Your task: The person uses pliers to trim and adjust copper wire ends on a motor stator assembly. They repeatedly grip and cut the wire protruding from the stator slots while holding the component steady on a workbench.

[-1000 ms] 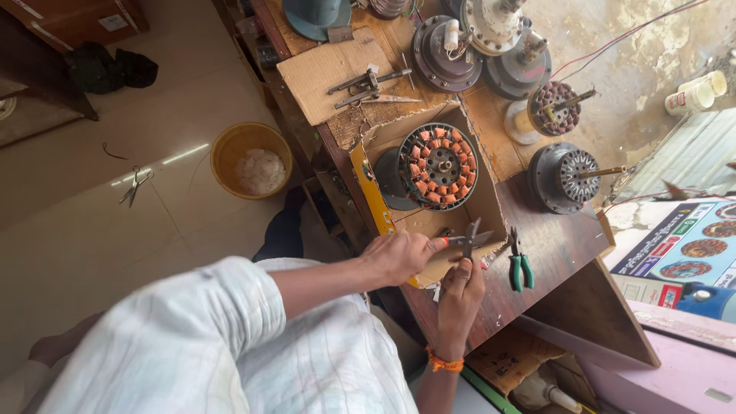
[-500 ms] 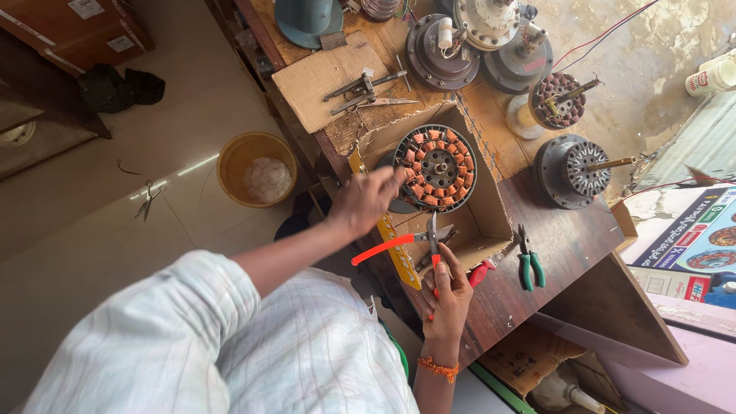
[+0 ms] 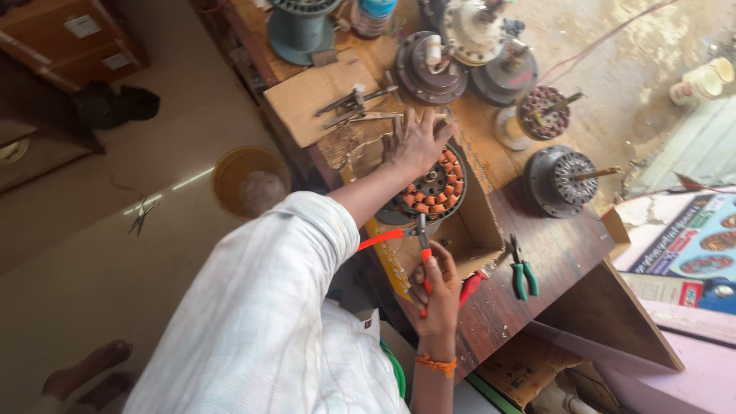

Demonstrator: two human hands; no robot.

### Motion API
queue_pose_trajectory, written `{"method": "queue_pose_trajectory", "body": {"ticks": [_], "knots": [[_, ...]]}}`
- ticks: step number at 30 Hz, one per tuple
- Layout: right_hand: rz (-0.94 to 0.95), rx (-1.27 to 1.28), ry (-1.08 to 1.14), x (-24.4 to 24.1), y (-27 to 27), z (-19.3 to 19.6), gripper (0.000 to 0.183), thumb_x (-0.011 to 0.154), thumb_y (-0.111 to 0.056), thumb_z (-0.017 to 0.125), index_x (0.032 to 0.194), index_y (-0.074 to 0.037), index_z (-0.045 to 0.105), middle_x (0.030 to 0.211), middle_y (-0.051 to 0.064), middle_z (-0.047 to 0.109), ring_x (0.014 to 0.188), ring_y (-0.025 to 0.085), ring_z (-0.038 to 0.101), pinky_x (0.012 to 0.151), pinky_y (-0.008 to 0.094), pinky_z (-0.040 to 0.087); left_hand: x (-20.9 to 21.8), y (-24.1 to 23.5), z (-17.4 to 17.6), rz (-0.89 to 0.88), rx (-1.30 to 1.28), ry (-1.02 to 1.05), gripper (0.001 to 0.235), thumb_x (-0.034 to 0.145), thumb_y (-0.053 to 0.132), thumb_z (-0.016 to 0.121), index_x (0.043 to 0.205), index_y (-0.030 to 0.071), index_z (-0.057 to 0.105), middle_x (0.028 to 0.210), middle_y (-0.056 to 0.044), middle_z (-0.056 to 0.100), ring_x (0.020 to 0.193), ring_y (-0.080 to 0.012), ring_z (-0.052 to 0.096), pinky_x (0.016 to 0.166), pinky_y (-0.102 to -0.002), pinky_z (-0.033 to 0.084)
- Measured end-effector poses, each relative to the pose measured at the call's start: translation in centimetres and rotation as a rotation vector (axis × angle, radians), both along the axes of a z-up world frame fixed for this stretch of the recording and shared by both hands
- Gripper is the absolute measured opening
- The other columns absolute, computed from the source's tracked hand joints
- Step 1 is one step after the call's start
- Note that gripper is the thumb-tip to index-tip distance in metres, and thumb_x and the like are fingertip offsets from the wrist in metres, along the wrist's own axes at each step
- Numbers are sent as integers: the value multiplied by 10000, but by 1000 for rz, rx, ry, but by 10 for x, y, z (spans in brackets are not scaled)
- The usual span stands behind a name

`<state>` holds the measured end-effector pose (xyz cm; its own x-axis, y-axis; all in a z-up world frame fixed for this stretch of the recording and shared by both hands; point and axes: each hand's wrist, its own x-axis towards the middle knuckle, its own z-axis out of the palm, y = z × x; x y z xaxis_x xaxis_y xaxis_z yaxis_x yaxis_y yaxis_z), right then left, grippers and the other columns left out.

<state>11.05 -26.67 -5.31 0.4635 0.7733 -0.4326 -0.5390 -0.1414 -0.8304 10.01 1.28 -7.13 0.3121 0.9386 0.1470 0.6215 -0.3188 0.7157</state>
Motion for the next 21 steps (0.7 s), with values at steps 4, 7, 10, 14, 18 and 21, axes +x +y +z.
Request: {"method": "queue_pose_trajectory", "body": {"ticks": [4,7,10,14,18,21], "knots": [[27,-25,-870,-14,1,-36,190,1099,-175,567,1179,-18,638,740,-9,550,622,58,487,537,230,402,4,-22,-14,-72,-22,48,673,969,665,341,1303,147,610,1122,-229,671,1055,-484,596,791,-601,513],[-3,-146,-1024,-22,12,-50,326,1094,-262,501,998,-29,708,587,-47,525,519,69,514,510,262,403,-4,-19,-2,-112,-44,160,607,1016,630,348,1204,134,643,1102,-241,678,1059,-467,625,811,-587,522],[103,-119,-686,-14,8,-47,424,1113,-307,473,947,7,705,602,-58,446,541,71,405,506,264,342,-12,-19,7,-121,-65,219,577,1039,611,383,1123,111,660,1048,-235,691,1034,-449,653,826,-587,522],[205,-264,-154,18,-1,-29,414,1088,-306,506,900,30,659,550,-60,368,433,72,286,401,286,203,-5,-16,8,-110,-14,191,535,1007,585,436,1100,115,674,1014,-245,692,968,-456,670,772,-582,531],[259,-114,-586,19,7,-33,410,1115,-297,499,932,16,689,594,-21,430,522,101,386,480,302,317,-9,-19,1,-99,10,198,535,1018,586,440,1090,114,681,979,-242,697,957,-455,675,777,-581,536],[223,-97,-991,12,22,-44,403,1104,-295,445,947,3,666,565,53,450,497,165,462,508,339,380,-4,-21,2,-82,56,187,532,1005,577,455,1037,100,687,951,-236,700,942,-449,677,753,-593,528]]}}
